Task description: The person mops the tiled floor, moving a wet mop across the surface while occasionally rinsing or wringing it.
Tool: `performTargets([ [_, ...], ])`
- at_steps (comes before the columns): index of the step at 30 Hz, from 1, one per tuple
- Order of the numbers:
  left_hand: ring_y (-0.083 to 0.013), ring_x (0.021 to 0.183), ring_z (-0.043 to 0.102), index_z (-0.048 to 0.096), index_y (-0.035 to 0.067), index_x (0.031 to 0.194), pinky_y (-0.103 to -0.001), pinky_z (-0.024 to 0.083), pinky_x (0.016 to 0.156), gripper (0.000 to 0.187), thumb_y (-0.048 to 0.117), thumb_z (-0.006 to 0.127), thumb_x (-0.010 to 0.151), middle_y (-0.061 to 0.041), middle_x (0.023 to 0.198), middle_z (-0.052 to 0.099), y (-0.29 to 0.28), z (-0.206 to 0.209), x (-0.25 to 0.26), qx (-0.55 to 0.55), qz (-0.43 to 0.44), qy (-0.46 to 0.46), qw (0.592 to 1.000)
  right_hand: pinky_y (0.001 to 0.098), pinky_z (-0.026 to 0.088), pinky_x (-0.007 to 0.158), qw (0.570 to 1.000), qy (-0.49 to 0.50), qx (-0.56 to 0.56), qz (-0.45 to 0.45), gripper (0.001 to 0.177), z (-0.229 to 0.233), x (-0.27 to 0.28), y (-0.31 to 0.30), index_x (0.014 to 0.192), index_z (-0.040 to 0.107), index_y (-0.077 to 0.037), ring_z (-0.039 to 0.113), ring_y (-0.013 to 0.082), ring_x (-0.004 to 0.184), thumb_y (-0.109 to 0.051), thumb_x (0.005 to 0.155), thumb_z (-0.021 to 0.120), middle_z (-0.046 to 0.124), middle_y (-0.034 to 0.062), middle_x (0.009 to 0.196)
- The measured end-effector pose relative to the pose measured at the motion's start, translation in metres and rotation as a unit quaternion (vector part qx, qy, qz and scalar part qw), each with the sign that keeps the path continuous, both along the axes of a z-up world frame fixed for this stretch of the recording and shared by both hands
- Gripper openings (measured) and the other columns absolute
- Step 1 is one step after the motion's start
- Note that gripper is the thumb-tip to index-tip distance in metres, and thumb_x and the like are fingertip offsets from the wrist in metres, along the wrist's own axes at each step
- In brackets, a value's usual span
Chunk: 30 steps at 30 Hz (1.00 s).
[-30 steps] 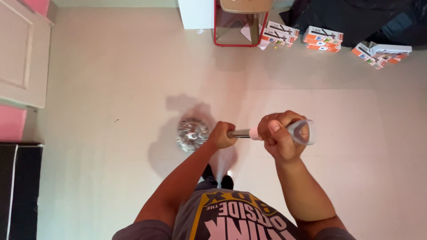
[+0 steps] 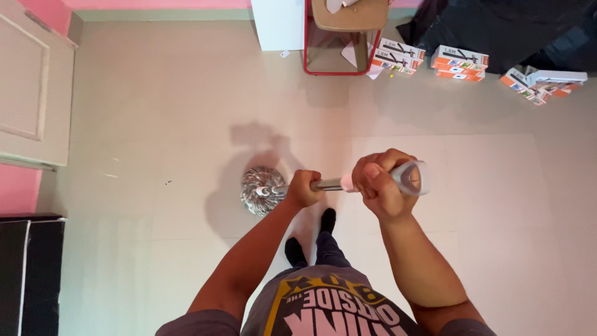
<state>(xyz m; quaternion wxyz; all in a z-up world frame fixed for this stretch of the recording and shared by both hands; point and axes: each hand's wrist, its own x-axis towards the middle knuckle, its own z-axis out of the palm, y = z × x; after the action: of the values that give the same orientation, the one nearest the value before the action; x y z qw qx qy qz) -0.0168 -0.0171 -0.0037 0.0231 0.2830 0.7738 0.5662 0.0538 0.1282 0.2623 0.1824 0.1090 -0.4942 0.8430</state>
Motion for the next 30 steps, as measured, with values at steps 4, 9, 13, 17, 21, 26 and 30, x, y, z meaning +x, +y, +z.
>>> performTargets([
  [4,-0.0342,0.047,0.042,0.053,0.0,0.063,-0.039,0.037,0.048,0.021,0.009,0.069,0.072,-0.021,0.057,0.046,0.02,-0.006,-0.004,0.005,0.031,-0.044,0.999,0.0318,0.036,0.048,1.0,-0.004,0.011,0.02,0.031,0.001,-0.01,0.023,0.067,0.038,-0.008,0.035,0.0121,0.045,0.005,0.092,0.052,0.04,0.0036,0.053],
  [9,-0.0329,0.05,0.039,0.052,0.001,0.064,-0.038,0.036,0.048,0.02,0.008,0.07,0.071,-0.02,0.058,0.043,0.086,-0.001,-0.008,0.075,-0.009,0.015,0.997,0.0291,0.041,0.046,0.982,-0.003,0.184,-0.04,0.029,0.041,-0.01,0.042,0.067,0.045,-0.007,0.044,0.0116,0.047,0.003,0.089,0.06,0.05,0.0027,0.058],
  [13,-0.035,0.05,0.04,0.052,0.001,0.064,-0.04,0.037,0.048,0.021,0.009,0.071,0.07,-0.021,0.058,0.044,0.141,0.007,-0.016,0.146,-0.072,-0.051,0.985,0.0265,0.045,0.05,0.919,0.029,0.385,-0.079,0.022,0.054,-0.026,0.034,0.069,0.055,-0.001,0.052,0.0125,0.051,0.001,0.086,0.069,0.06,0.0052,0.063],
  [17,-0.0371,0.051,0.041,0.053,0.001,0.064,-0.042,0.039,0.049,0.022,0.01,0.073,0.069,-0.021,0.059,0.045,0.162,0.016,-0.03,0.165,-0.112,-0.102,0.974,0.027,0.049,0.053,0.942,-0.001,0.332,-0.057,0.015,0.054,-0.041,0.046,0.074,0.063,0.001,0.057,0.0127,0.056,0.002,0.087,0.07,0.066,0.0055,0.068],
  [21,-0.0392,0.052,0.042,0.053,0.001,0.064,-0.044,0.04,0.05,0.024,0.011,0.074,0.067,-0.022,0.059,0.046,0.15,0.009,-0.053,0.114,-0.112,-0.048,0.986,0.0295,0.044,0.051,0.96,-0.009,0.262,-0.1,0.017,0.045,-0.056,0.081,0.073,0.056,-0.002,0.048,0.0141,0.052,0.004,0.087,0.064,0.057,0.0069,0.064],
  [26,-0.0409,0.055,0.05,0.054,0.003,0.062,-0.046,0.042,0.053,0.018,0.012,0.068,0.066,-0.022,0.062,0.053,0.108,-0.037,-0.089,-0.108,-0.041,-0.009,0.993,0.0297,0.033,0.045,1.0,-0.008,-0.017,-0.002,0.027,-0.009,-0.079,0.108,0.071,0.038,-0.008,0.034,0.0116,0.042,0.004,0.091,0.051,0.04,0.0036,0.051],
  [30,-0.0423,0.057,0.051,0.054,0.004,0.058,-0.047,0.043,0.052,0.022,0.015,0.07,0.069,-0.02,0.063,0.057,0.068,-0.059,-0.118,-0.151,0.022,0.001,0.988,0.0342,0.033,0.045,0.998,-0.026,-0.056,-0.003,0.031,-0.06,-0.113,0.107,0.068,0.034,-0.01,0.03,0.0138,0.043,0.003,0.092,0.048,0.037,0.005,0.052],
])
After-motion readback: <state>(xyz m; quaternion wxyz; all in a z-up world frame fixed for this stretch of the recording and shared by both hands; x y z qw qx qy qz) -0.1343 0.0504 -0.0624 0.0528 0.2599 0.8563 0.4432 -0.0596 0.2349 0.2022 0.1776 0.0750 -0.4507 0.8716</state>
